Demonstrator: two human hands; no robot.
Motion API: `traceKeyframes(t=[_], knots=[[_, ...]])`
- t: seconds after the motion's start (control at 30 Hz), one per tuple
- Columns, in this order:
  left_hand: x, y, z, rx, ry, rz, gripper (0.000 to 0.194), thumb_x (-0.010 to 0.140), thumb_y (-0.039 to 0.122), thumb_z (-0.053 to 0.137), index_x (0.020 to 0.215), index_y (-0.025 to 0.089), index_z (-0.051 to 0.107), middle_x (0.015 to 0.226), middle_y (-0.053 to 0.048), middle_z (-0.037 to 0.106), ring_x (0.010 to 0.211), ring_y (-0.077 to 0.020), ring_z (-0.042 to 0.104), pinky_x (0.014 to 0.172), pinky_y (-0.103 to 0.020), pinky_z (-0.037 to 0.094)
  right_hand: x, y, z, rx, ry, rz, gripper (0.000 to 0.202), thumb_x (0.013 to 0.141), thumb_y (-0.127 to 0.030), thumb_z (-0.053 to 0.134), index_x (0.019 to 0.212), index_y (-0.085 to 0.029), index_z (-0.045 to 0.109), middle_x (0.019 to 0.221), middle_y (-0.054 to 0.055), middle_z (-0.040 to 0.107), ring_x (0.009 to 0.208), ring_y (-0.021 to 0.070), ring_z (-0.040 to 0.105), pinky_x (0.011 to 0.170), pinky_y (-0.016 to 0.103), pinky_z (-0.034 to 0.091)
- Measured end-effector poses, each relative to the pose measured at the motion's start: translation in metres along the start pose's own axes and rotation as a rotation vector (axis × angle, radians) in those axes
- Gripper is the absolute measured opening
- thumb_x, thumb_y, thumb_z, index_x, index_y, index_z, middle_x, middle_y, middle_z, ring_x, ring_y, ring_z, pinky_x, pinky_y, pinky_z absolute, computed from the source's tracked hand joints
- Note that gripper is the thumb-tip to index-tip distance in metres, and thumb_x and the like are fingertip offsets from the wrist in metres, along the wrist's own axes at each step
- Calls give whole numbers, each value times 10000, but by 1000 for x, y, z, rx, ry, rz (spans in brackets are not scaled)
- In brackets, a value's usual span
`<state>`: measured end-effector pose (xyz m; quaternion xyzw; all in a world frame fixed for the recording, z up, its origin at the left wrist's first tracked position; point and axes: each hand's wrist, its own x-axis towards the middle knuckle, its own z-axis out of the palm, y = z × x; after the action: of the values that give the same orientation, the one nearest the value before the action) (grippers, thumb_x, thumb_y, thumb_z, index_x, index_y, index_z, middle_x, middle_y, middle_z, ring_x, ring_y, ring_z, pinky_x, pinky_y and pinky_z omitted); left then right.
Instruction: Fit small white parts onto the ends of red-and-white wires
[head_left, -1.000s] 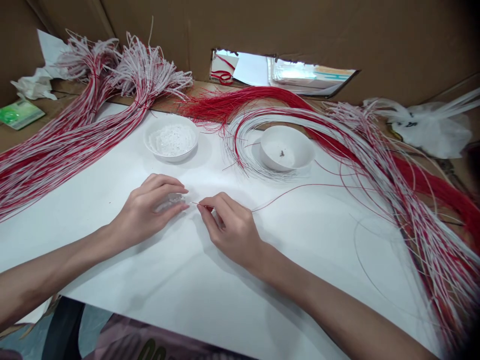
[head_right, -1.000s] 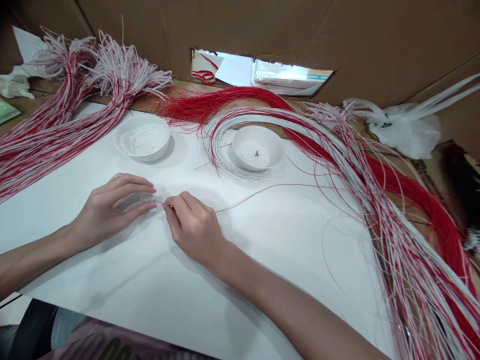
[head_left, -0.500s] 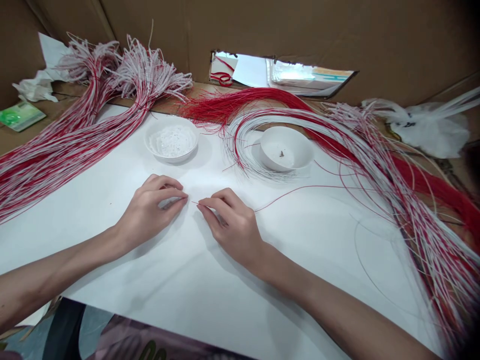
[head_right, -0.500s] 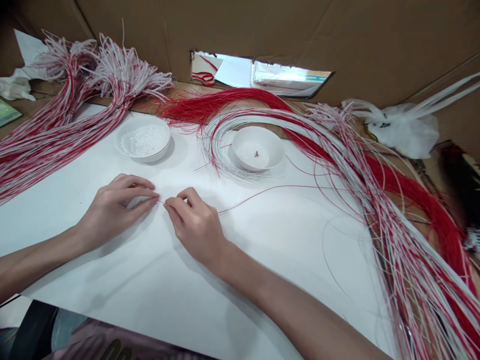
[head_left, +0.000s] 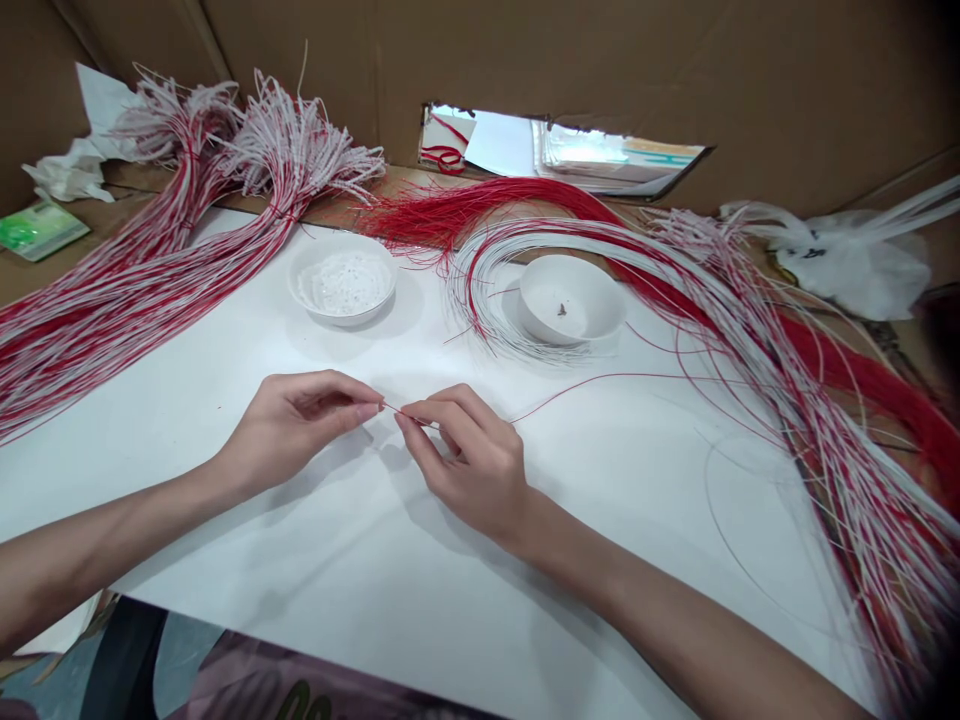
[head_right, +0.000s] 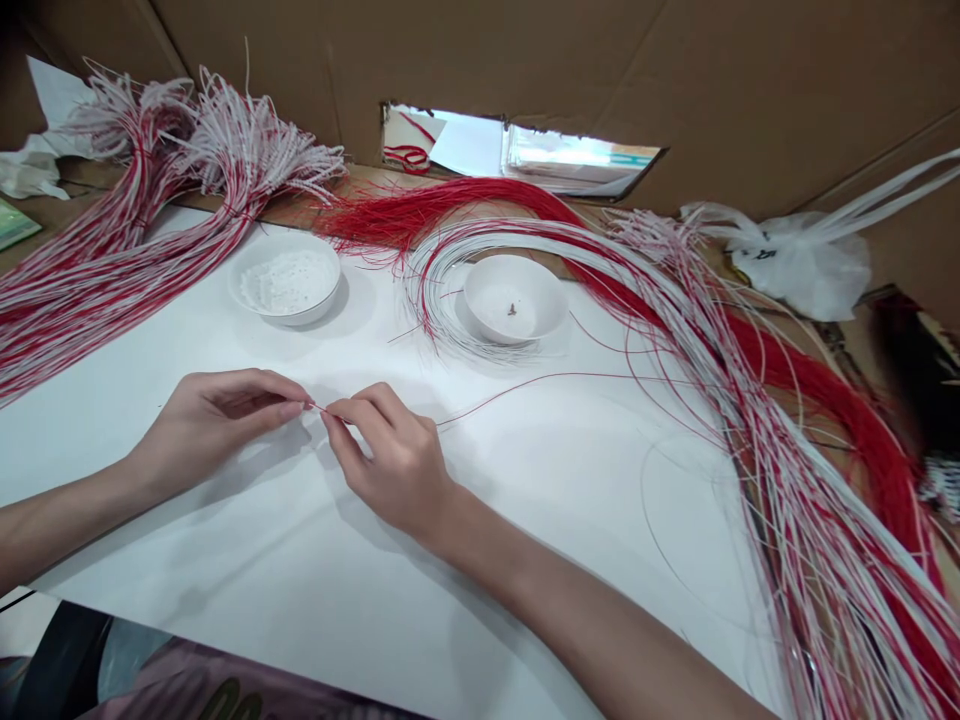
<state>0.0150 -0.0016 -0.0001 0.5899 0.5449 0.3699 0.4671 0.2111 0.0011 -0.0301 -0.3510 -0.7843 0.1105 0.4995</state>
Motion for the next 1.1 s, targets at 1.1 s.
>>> traceKeyframes(t=[1.1], knots=[[-3,1,-1,-136,-92,-35,78,779,257,749,828,197,744,829,-27,746,777,-142,690,722,-224,567,0,-2,-2,18,25,-102,133,813,-77,662,884,-179,614,725,-26,651,598,57,587,485,173,454]])
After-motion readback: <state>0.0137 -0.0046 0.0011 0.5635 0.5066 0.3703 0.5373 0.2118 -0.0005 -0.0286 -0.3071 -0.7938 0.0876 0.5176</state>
